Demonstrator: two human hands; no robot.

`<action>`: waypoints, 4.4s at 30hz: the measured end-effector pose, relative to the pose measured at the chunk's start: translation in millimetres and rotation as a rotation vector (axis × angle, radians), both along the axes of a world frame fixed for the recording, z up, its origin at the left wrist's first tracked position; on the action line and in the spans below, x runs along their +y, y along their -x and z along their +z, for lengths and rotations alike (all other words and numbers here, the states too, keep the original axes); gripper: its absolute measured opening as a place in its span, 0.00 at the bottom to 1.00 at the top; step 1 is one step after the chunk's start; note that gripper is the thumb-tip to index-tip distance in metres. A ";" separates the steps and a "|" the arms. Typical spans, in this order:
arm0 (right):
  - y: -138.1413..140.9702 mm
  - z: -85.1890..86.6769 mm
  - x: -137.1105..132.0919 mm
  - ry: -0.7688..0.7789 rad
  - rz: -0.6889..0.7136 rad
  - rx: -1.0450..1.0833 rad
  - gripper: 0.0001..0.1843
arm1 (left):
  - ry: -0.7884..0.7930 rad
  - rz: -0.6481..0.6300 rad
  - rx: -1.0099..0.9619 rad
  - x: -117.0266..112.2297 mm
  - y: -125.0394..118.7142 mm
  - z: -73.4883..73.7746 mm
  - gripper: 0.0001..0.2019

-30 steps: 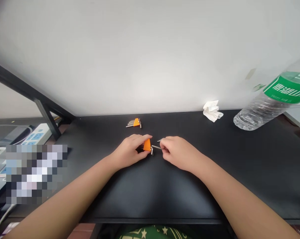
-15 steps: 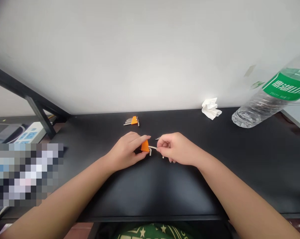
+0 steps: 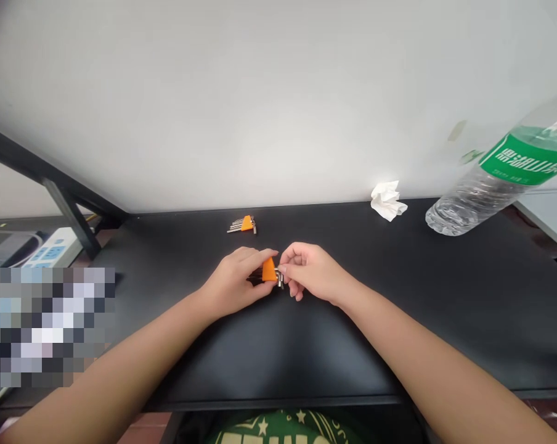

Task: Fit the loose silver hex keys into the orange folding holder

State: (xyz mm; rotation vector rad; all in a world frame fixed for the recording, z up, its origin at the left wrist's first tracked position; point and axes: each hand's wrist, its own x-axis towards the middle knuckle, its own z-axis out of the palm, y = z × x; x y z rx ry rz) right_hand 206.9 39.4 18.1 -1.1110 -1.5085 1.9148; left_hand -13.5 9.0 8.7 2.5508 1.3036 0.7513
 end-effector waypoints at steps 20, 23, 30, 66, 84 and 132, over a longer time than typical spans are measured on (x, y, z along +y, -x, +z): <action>-26.7 -7.8 14.1 -1.057 0.240 -0.903 0.09 | 0.130 0.032 0.049 6.7 10.0 -7.2 0.27; -25.1 -6.7 13.4 -1.060 0.221 -0.935 0.08 | 0.145 0.070 0.010 6.6 10.1 -7.9 0.30; -22.1 -3.0 9.5 -1.036 0.269 -1.025 0.09 | 0.130 0.083 0.015 7.8 11.2 -8.6 0.23; -10.2 12.0 -1.9 -0.421 0.155 -0.280 0.10 | 0.001 -0.083 0.004 -2.2 -2.0 0.2 0.16; 0.5 1.8 -1.8 -0.462 0.011 -0.318 0.14 | -0.036 0.119 -0.039 0.5 3.4 -9.0 0.20; 5.4 -16.3 -6.1 -0.089 0.030 -0.103 0.15 | 0.442 0.139 -0.374 -5.5 -2.2 -5.5 0.16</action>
